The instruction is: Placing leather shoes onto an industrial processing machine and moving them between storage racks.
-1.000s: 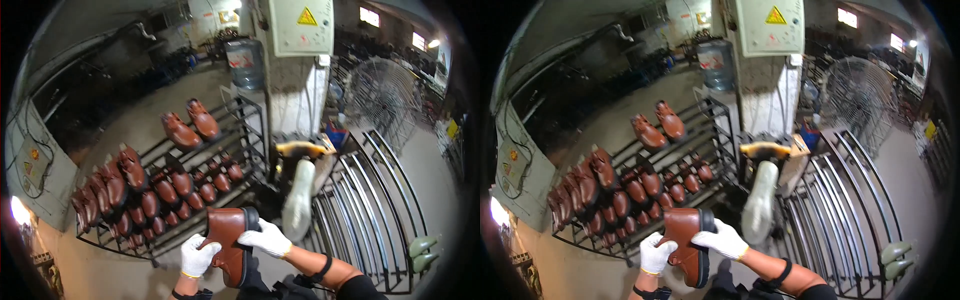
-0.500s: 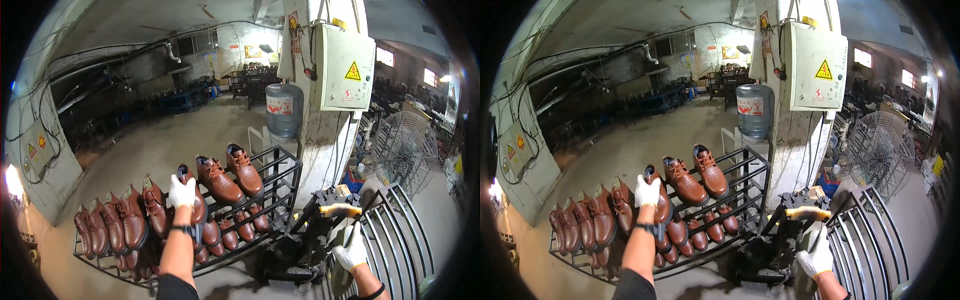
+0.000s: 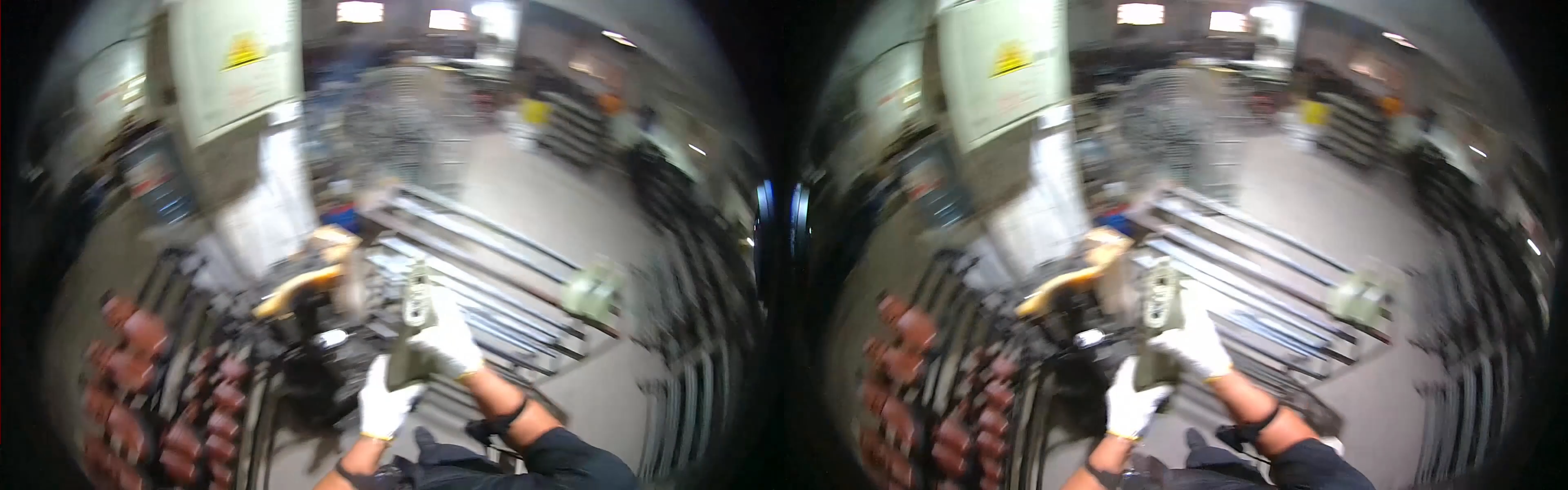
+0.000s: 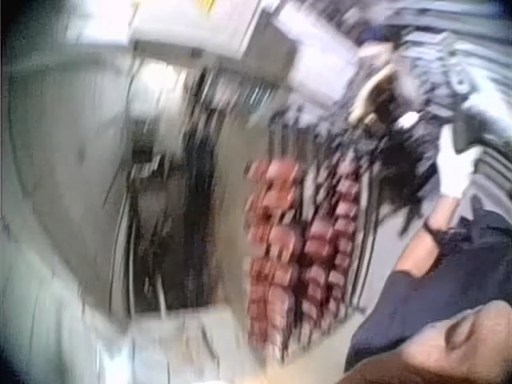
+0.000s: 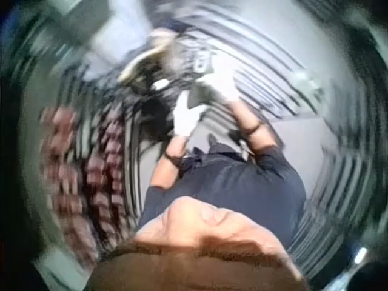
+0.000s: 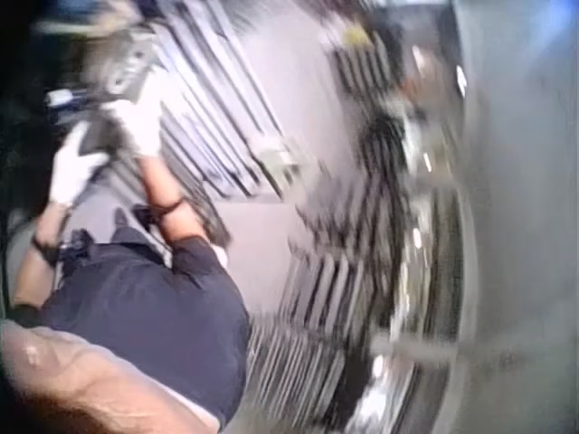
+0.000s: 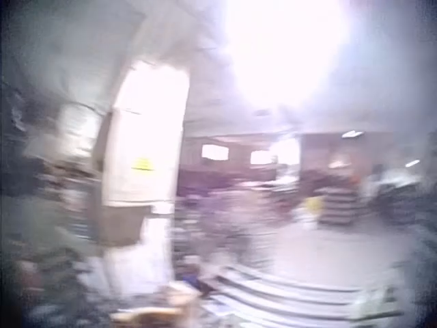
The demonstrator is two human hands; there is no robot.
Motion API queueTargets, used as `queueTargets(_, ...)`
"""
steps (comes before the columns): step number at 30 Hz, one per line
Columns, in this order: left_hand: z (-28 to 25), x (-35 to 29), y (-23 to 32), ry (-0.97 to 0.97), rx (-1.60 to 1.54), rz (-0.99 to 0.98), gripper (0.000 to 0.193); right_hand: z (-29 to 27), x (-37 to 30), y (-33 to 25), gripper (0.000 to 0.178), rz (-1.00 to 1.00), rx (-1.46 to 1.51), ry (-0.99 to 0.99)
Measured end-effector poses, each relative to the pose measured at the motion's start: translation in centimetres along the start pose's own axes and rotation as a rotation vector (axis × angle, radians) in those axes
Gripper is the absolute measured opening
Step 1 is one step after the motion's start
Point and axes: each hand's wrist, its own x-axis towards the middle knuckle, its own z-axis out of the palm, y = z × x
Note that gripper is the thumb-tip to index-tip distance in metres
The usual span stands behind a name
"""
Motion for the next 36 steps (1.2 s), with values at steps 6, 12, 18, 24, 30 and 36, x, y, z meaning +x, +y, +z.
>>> queueTargets(6, 13.8, 1.6, 0.4, -0.533, -0.154, -0.103, 0.083, -14.5, 0.0, 7.1, 0.066, 0.414, 0.271, 0.287)
queueTargets(12, 16.9, -1.7, -7.6, -0.504, 0.143, -0.001, 0.061, -33.0, 3.7, 15.4, 0.088, 0.755, -0.658, 0.57)
queueTargets(18, 4.9, -9.5, -19.1, -0.053, 0.224, -0.629, 0.054, -28.6, 9.6, 20.4, 0.077, 0.805, -1.132, 0.027)
queueTargets(24, -2.8, -17.1, -23.7, 0.766, 0.095, -0.683, 0.044, -38.2, 9.0, 32.7, 0.052, 0.111, -0.758, 0.539)
queueTargets(30, -22.8, -48.8, -29.9, 1.271, -0.206, 0.056, 0.012, 1.5, 5.6, 5.5, 0.037, -0.532, 0.122, -0.37)
queueTargets(36, -32.9, -48.1, -32.8, 1.262, -0.739, 0.489, 0.042, 25.0, -3.6, -5.5, 0.04, 0.162, 0.64, -1.152)
